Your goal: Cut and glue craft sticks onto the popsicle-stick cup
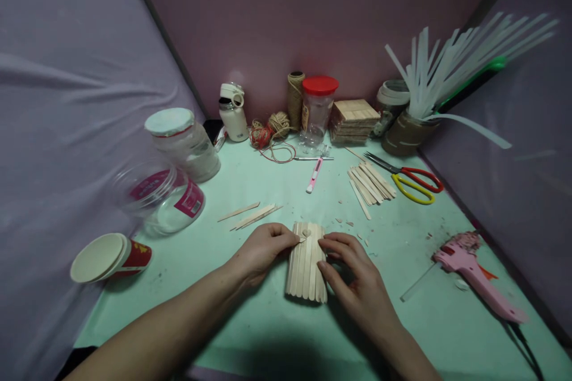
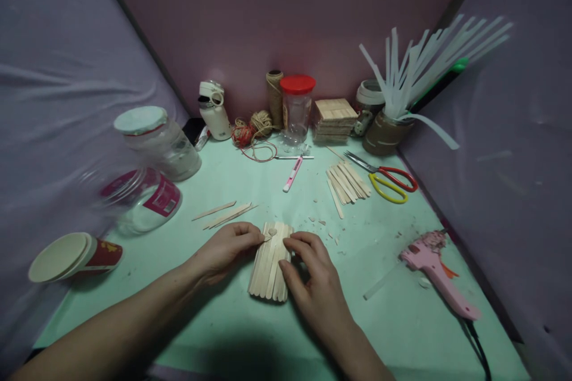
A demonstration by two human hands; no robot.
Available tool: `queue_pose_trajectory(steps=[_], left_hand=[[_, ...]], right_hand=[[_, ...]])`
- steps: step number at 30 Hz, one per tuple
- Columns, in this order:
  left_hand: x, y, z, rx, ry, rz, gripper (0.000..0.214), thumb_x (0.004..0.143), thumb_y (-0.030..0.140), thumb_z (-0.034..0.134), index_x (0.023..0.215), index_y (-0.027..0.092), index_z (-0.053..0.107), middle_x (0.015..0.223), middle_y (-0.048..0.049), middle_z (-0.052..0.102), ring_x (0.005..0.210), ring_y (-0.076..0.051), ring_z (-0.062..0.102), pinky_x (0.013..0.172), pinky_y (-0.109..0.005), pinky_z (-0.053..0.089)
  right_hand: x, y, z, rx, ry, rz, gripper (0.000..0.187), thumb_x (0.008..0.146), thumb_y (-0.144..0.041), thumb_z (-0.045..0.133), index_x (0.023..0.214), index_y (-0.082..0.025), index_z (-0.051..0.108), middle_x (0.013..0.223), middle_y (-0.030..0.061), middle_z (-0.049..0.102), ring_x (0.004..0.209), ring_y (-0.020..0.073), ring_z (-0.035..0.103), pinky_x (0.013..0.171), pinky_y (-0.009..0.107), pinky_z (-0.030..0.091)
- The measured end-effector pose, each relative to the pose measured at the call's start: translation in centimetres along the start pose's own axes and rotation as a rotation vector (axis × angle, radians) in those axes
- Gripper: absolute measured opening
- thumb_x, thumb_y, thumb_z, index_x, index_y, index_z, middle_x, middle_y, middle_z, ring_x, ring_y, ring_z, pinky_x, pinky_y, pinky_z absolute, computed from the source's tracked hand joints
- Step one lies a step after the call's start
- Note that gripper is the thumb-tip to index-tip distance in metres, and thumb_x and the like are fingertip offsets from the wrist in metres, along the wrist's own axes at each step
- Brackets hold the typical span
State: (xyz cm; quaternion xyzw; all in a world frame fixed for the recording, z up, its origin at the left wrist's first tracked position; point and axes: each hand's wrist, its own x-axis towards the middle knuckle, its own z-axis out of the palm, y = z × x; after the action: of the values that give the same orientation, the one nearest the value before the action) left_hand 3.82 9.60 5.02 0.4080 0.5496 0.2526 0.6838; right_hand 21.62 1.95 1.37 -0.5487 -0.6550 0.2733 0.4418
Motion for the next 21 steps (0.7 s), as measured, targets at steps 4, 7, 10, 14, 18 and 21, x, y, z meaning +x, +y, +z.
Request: queue_pose_trajectory(steps=[4, 7, 10, 14, 18, 21], left_hand=[[-0.02, 0.07, 0.09, 0.01, 0.007, -0.004, 0.022, 0.062, 0.03, 0.07, 0.06, 0.015, 0.055, 0.061, 0.0019, 0.047, 0.061, -0.011, 0.04, 0.061, -0.028, 0.027], [-0.05, 0.1, 0.13, 0.008, 0.009, -0.002, 0.022, 0.062, 0.031, 0.07, 0.06, 0.015, 0.055, 0.061, 0.0015, 0.048, 0.061, -0.012, 0.04, 0.062, -0.028, 0.027], [-0.03, 0.02, 0.13, 0.007, 0.003, 0.004, 0.021, 0.063, 0.03, 0.07, 0.061, 0.015, 0.055, 0.062, 0.001, 0.049, 0.062, -0.012, 0.041, 0.062, -0.029, 0.027], [0.03, -0.07, 0.12, 0.009, 0.007, 0.01, 0.021, 0.062, 0.029, 0.07, 0.06, 0.015, 0.056, 0.062, 0.0011, 0.048, 0.062, -0.012, 0.04, 0.063, -0.029, 0.027], [0.05, 0.03, 0.15, 0.014, 0.013, -0.001, 0.021, 0.062, 0.03, 0.07, 0.059, 0.015, 0.055, 0.061, 0.0012, 0.047, 0.062, -0.012, 0.039, 0.062, -0.029, 0.026], [0.05, 0.11, 0.18, 0.011, 0.015, -0.012, 0.021, 0.061, 0.03, 0.07, 0.06, 0.015, 0.055, 0.061, 0.001, 0.047, 0.061, -0.012, 0.039, 0.061, -0.029, 0.025]], right_hand=[[0.01, 0.02, 0.01, 0.001, -0.005, 0.003, 0.023, 0.091, -0.026, 0.055, 0.113, -0.022, 0.061, 0.117, 0.0102, 0.055, 0.107, 0.0231, 0.057, 0.089, 0.04, 0.054], [0.03, 0.03, 0.03, -0.004, -0.006, 0.005, 0.023, 0.091, -0.027, 0.055, 0.113, -0.022, 0.061, 0.117, 0.0102, 0.055, 0.107, 0.0233, 0.057, 0.089, 0.039, 0.054], [0.0, 0.09, 0.05, 0.0, -0.004, 0.007, 0.024, 0.091, -0.027, 0.055, 0.114, -0.023, 0.061, 0.118, 0.01, 0.055, 0.107, 0.0233, 0.057, 0.089, 0.039, 0.054], [-0.08, 0.13, 0.03, 0.004, -0.004, 0.009, 0.024, 0.091, -0.027, 0.055, 0.114, -0.023, 0.061, 0.118, 0.0099, 0.055, 0.108, 0.0233, 0.057, 0.089, 0.039, 0.054], [-0.07, 0.04, 0.02, 0.005, -0.006, 0.017, 0.024, 0.091, -0.027, 0.055, 0.114, -0.023, 0.061, 0.118, 0.0097, 0.055, 0.109, 0.0233, 0.056, 0.09, 0.039, 0.054], [-0.04, -0.02, 0.03, 0.005, -0.003, 0.018, 0.023, 0.091, -0.027, 0.055, 0.113, -0.023, 0.061, 0.117, 0.0096, 0.055, 0.108, 0.0231, 0.057, 0.09, 0.039, 0.054]])
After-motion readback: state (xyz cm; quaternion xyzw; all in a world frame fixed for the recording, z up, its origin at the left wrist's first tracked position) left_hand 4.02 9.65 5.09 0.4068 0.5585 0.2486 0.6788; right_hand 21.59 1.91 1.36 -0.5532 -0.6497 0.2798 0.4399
